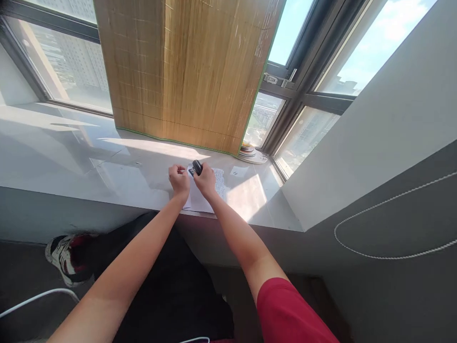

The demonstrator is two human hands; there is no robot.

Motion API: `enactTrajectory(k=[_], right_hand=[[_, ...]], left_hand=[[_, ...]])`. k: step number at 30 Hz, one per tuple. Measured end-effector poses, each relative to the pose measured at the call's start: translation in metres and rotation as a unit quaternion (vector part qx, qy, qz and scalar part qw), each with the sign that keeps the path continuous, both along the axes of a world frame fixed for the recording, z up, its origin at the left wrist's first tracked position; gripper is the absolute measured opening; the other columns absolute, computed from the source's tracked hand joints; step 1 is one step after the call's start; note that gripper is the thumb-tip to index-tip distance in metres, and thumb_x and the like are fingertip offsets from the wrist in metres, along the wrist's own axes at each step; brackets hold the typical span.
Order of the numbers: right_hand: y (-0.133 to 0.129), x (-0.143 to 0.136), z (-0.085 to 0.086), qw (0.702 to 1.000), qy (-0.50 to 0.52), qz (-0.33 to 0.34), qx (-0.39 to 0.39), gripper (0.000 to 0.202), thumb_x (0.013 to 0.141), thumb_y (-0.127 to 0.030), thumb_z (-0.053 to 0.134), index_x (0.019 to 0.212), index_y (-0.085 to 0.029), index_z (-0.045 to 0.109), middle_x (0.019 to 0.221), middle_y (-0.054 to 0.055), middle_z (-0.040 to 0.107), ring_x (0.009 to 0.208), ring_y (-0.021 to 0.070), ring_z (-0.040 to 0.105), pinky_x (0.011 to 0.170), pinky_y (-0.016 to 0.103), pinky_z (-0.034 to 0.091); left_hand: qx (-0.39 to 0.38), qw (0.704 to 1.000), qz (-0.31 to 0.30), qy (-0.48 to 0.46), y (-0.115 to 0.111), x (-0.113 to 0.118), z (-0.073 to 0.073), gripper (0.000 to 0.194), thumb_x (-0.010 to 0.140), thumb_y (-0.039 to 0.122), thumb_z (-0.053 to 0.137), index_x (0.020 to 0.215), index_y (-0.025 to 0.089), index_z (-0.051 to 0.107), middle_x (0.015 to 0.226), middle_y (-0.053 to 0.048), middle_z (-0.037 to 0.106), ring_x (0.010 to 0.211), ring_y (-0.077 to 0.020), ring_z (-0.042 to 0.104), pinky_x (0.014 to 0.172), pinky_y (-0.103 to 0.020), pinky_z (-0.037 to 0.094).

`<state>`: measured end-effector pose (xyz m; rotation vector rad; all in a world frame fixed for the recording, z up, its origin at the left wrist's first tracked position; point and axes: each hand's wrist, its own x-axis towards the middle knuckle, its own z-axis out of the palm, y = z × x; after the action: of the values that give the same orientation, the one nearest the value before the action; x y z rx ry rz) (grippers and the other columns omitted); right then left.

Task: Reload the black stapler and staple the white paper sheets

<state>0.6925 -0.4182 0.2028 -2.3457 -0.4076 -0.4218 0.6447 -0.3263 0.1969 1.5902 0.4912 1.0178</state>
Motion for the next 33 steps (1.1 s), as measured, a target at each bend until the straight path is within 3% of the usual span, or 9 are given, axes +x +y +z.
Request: enactTrajectory(k=[3, 6, 13, 17, 22, 24, 27, 30, 33], right_hand=[[0.016, -0.004, -0.011, 0.999, 0.037, 0.018, -0.033, 0.015, 0.091, -0.030, 0.062, 0.106, -0.026, 0.059, 0.105, 0.008, 0.074, 0.094, 0.0271, 0.066, 0.076, 0.033, 0.046], [0.008, -0.011, -0.021, 0.998, 0.038, 0.023, -0.045, 0.014, 0.095, -0.030, 0.057, 0.107, -0.025, 0.056, 0.107, 0.008, 0.072, 0.098, 0.0269, 0.065, 0.078, 0.033, 0.046], [-0.057, -0.036, -0.036, 0.997, -0.015, -0.018, -0.070, 0.019, 0.094, -0.028, 0.056, 0.112, -0.023, 0.056, 0.111, 0.010, 0.069, 0.103, 0.0270, 0.062, 0.085, 0.035, 0.047], [-0.094, -0.035, -0.038, 0.995, -0.020, -0.052, -0.078, 0.017, 0.093, -0.026, 0.057, 0.110, -0.022, 0.058, 0.107, 0.010, 0.069, 0.100, 0.0267, 0.063, 0.084, 0.036, 0.049], [-0.132, -0.021, -0.035, 0.998, -0.018, -0.043, -0.049, 0.024, 0.097, -0.043, 0.060, 0.109, -0.022, 0.060, 0.103, 0.010, 0.068, 0.092, 0.0262, 0.066, 0.080, 0.037, 0.052], [-0.147, -0.010, -0.029, 0.998, -0.041, -0.042, -0.014, 0.034, 0.102, -0.053, 0.052, 0.112, -0.022, 0.062, 0.108, 0.012, 0.067, 0.094, 0.0255, 0.067, 0.081, 0.038, 0.053], [-0.163, 0.016, -0.019, 0.992, -0.109, -0.060, 0.018, 0.041, 0.108, -0.050, 0.039, 0.113, -0.019, 0.065, 0.113, 0.015, 0.067, 0.101, 0.0252, 0.066, 0.088, 0.040, 0.052], [-0.168, 0.046, -0.018, 0.991, -0.122, -0.028, -0.053, 0.042, 0.105, -0.043, 0.046, 0.121, -0.012, 0.067, 0.127, 0.024, 0.066, 0.117, 0.0287, 0.064, 0.096, 0.042, 0.049], [-0.160, 0.066, -0.029, 0.989, -0.048, 0.021, -0.138, 0.039, 0.101, -0.032, 0.055, 0.126, -0.006, 0.068, 0.139, 0.032, 0.063, 0.132, 0.0331, 0.061, 0.101, 0.042, 0.047]], left_hand=[[-0.006, 1.000, 0.006, -0.008, 0.003, 0.002, 0.000, 0.029, 0.075, -0.006, 0.053, 0.079, 0.023, 0.052, 0.095, -0.003, 0.056, 0.083, -0.0184, 0.057, 0.087, -0.033, 0.049], [-0.005, 1.000, -0.022, 0.006, 0.002, 0.005, -0.002, 0.029, 0.075, -0.006, 0.055, 0.076, 0.023, 0.052, 0.089, -0.001, 0.056, 0.082, -0.0184, 0.057, 0.085, -0.032, 0.048], [-0.005, 0.999, -0.035, 0.004, -0.001, 0.007, -0.004, 0.028, 0.072, -0.004, 0.055, 0.070, 0.023, 0.052, 0.078, 0.001, 0.054, 0.077, -0.0175, 0.054, 0.079, -0.030, 0.045], [-0.002, 0.999, -0.053, 0.012, -0.001, 0.003, -0.005, 0.026, 0.071, -0.003, 0.055, 0.068, 0.023, 0.053, 0.078, 0.001, 0.056, 0.076, -0.0172, 0.053, 0.076, -0.030, 0.043], [-0.032, 0.997, -0.061, 0.025, 0.000, 0.001, -0.008, 0.024, 0.073, 0.000, 0.054, 0.068, 0.023, 0.052, 0.074, 0.001, 0.054, 0.072, -0.0168, 0.050, 0.071, -0.030, 0.042], [-0.033, 0.997, -0.062, 0.029, -0.003, 0.000, -0.007, 0.023, 0.073, 0.001, 0.053, 0.068, 0.023, 0.051, 0.075, 0.001, 0.054, 0.072, -0.0168, 0.050, 0.070, -0.030, 0.042], [-0.001, 0.997, -0.076, 0.015, -0.009, -0.003, -0.004, 0.022, 0.072, 0.002, 0.055, 0.068, 0.023, 0.052, 0.077, 0.000, 0.055, 0.074, -0.0171, 0.051, 0.072, -0.031, 0.045], [-0.035, 0.992, -0.124, 0.015, -0.012, -0.005, -0.003, 0.021, 0.070, 0.003, 0.054, 0.068, 0.023, 0.051, 0.070, 0.001, 0.051, 0.068, -0.0166, 0.049, 0.066, -0.030, 0.043], [-0.121, 0.984, -0.129, 0.035, -0.010, -0.007, 0.000, 0.020, 0.069, 0.005, 0.052, 0.068, 0.024, 0.049, 0.066, 0.002, 0.046, 0.063, -0.0157, 0.045, 0.060, -0.030, 0.039]])
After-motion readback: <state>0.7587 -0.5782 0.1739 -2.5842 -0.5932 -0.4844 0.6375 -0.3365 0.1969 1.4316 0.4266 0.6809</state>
